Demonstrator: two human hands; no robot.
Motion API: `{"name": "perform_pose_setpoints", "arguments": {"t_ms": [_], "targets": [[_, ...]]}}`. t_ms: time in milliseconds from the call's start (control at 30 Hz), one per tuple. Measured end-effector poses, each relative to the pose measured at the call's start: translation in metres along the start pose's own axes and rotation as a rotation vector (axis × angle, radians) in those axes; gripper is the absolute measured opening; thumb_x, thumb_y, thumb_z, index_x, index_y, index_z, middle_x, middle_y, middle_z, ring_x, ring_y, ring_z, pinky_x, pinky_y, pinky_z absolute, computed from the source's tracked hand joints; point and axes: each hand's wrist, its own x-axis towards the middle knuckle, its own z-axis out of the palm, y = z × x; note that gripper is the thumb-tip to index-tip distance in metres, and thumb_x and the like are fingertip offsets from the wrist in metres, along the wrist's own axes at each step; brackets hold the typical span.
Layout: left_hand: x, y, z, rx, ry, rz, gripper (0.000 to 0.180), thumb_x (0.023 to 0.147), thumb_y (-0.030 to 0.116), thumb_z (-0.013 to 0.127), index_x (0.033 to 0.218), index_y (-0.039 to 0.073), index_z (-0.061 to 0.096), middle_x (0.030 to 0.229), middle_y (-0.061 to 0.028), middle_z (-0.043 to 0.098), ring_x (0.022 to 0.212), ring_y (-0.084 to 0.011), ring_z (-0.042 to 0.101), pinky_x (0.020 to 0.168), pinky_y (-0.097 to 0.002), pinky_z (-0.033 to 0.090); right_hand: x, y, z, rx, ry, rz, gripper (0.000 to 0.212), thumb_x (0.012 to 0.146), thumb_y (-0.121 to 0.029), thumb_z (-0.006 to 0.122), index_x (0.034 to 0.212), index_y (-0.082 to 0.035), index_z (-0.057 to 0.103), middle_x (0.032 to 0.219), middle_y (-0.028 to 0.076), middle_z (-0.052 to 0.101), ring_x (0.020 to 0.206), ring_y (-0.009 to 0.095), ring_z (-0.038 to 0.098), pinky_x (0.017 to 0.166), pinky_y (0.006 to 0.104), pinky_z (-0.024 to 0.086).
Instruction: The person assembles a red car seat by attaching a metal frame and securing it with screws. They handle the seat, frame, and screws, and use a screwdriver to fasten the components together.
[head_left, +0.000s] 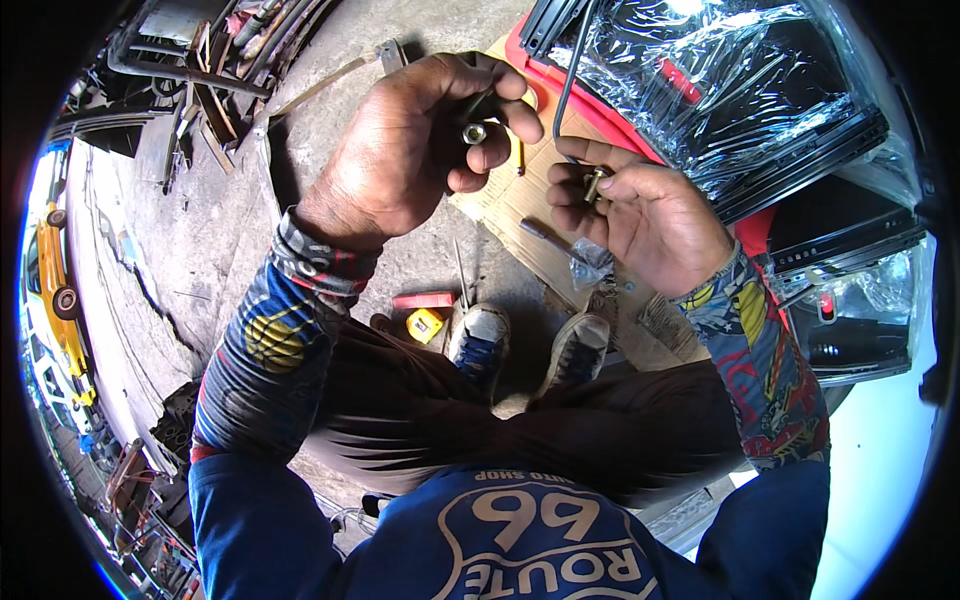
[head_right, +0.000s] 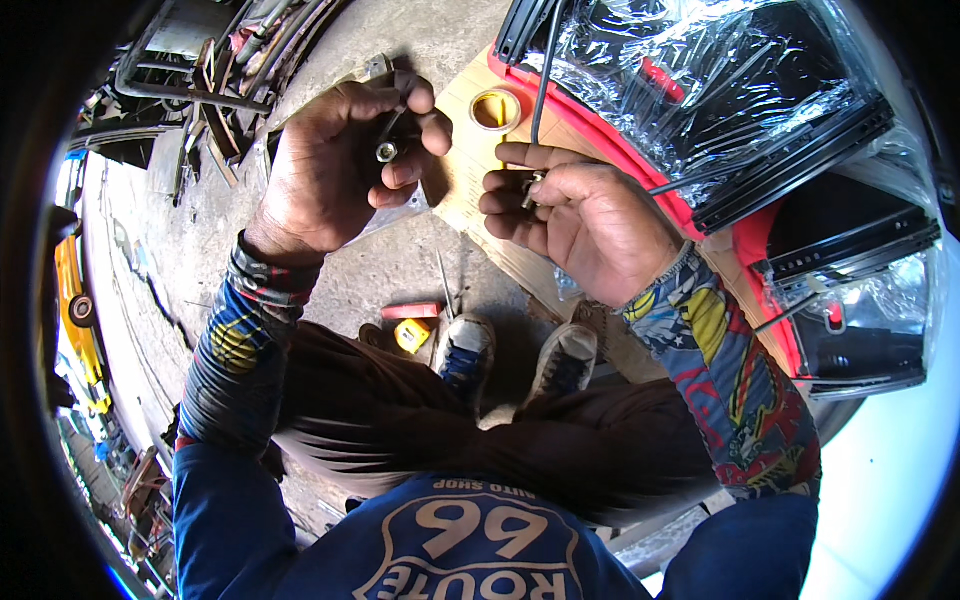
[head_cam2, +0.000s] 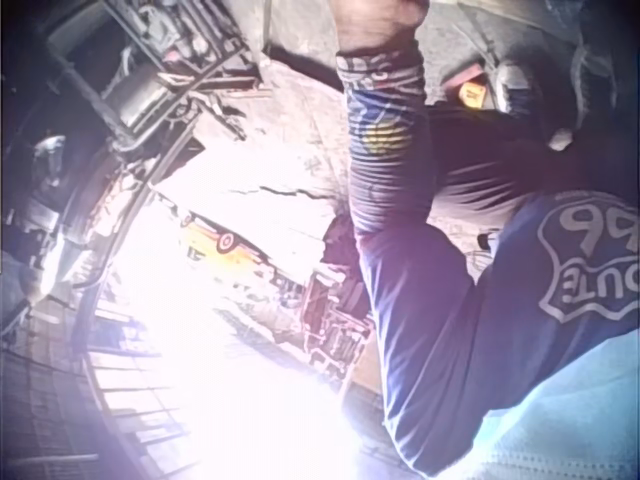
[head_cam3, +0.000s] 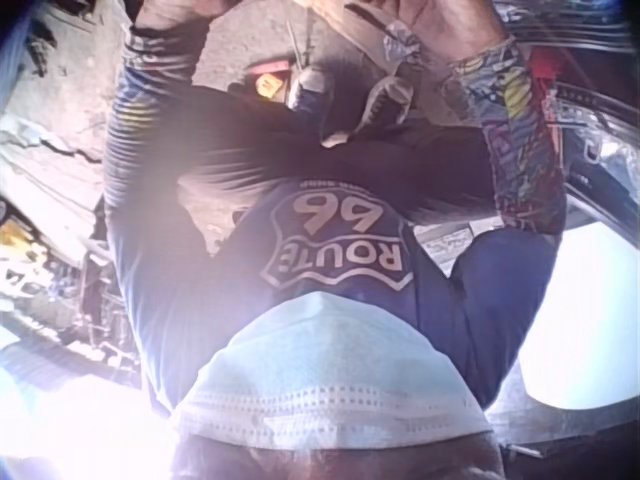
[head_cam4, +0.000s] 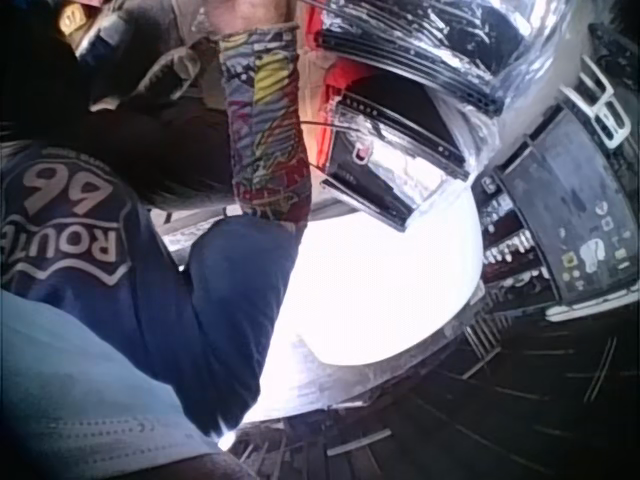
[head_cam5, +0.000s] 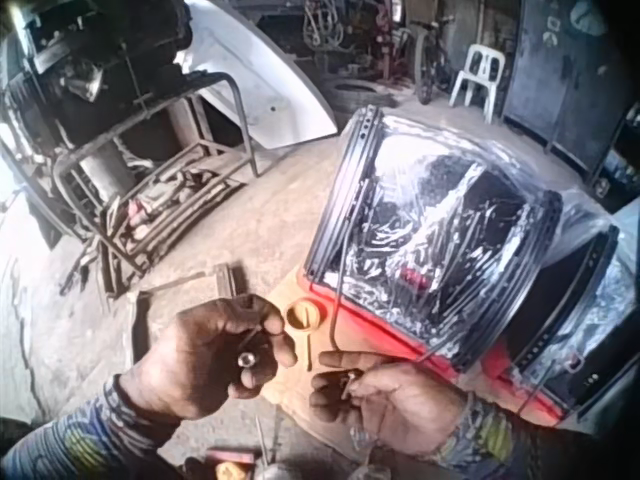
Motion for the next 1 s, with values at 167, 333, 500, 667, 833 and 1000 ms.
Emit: {"name": "perform_pose_setpoints", "arguments": {"t_ms": [167, 333, 500, 667, 833, 1000], "targets": [[-0.003, -0.005, 0.003, 0.341, 0.018, -0.02, 0.024, 0.096, 0.021, 0.054, 0.109, 0.005, 0.065, 0.079, -0.0028, 0.061, 0.056, -0.0056, 0.048, 0.047, -0.0196, 0.037, 0.002, 0.001, -0.002, 0.073, -0.081, 0.038, 0.043, 0.099, -0.006, 0.04, 0.139, 0.007, 0.046, 0.131, 0.02, 0.061, 0.124, 0.03, 0.06, 0.111, 0.0421, 0.047], [0.002, -0.024, 0.011, 0.804, -0.047, 0.275, 0.022, 0.095, 0.013, 0.065, 0.112, 0.0, 0.068, 0.09, -0.0031, 0.069, 0.071, -0.0106, 0.063, 0.063, -0.0242, 0.052, 0.004, 0.003, -0.002, 0.083, -0.062, 0.033, 0.04, 0.101, -0.01, 0.043, 0.137, 0.007, 0.048, 0.133, 0.018, 0.06, 0.123, 0.03, 0.061, 0.111, 0.0433, 0.046], [-0.002, -0.032, 0.012, 1.04, -0.09, 0.383, 0.023, 0.092, 0.004, 0.07, 0.114, -0.002, 0.07, 0.095, -0.0107, 0.075, 0.087, -0.016, 0.072, 0.078, -0.0296, 0.057, 0.005, 0.007, -0.004, 0.201, -0.059, 0.055, 0.033, 0.101, -0.011, 0.045, 0.128, 0.005, 0.054, 0.127, 0.015, 0.063, 0.121, 0.028, 0.061, 0.111, 0.0456, 0.046], [-0.006, -0.034, 0.018, 1.204, -0.093, 0.532, 0.018, 0.088, 0.001, 0.07, 0.106, -0.002, 0.071, 0.092, -0.0158, 0.074, 0.081, -0.0229, 0.074, 0.073, -0.0315, 0.058, 0.002, 0.01, -0.001, 0.272, -0.029, 0.081, 0.029, 0.101, -0.009, 0.046, 0.125, 0.005, 0.055, 0.124, 0.014, 0.063, 0.115, 0.025, 0.062, 0.107, 0.0437, 0.05], [-0.006, -0.034, 0.022, 1.317, -0.011, 0.599, 0.013, 0.086, 0.0, 0.071, 0.099, -0.001, 0.071, 0.086, -0.0147, 0.072, 0.077, -0.0231, 0.074, 0.068, -0.0323, 0.057, 0.002, 0.011, 0.002, 0.239, -0.038, 0.076, 0.028, 0.103, -0.012, 0.046, 0.126, 0.002, 0.055, 0.123, 0.012, 0.064, 0.118, 0.024, 0.061, 0.106, 0.0426, 0.051], [-0.002, -0.025, 0.017, 1.07, 0.13, 0.405, 0.01, 0.087, 0.001, 0.072, 0.096, -0.001, 0.07, 0.084, -0.0089, 0.072, 0.077, -0.0123, 0.07, 0.066, -0.0285, 0.055, 0.003, 0.012, 0.003, 0.202, -0.053, 0.007, 0.029, 0.105, -0.018, 0.045, 0.126, 0.0, 0.056, 0.125, 0.013, 0.064, 0.12, 0.024, 0.061, 0.108, 0.0424, 0.049]]}}
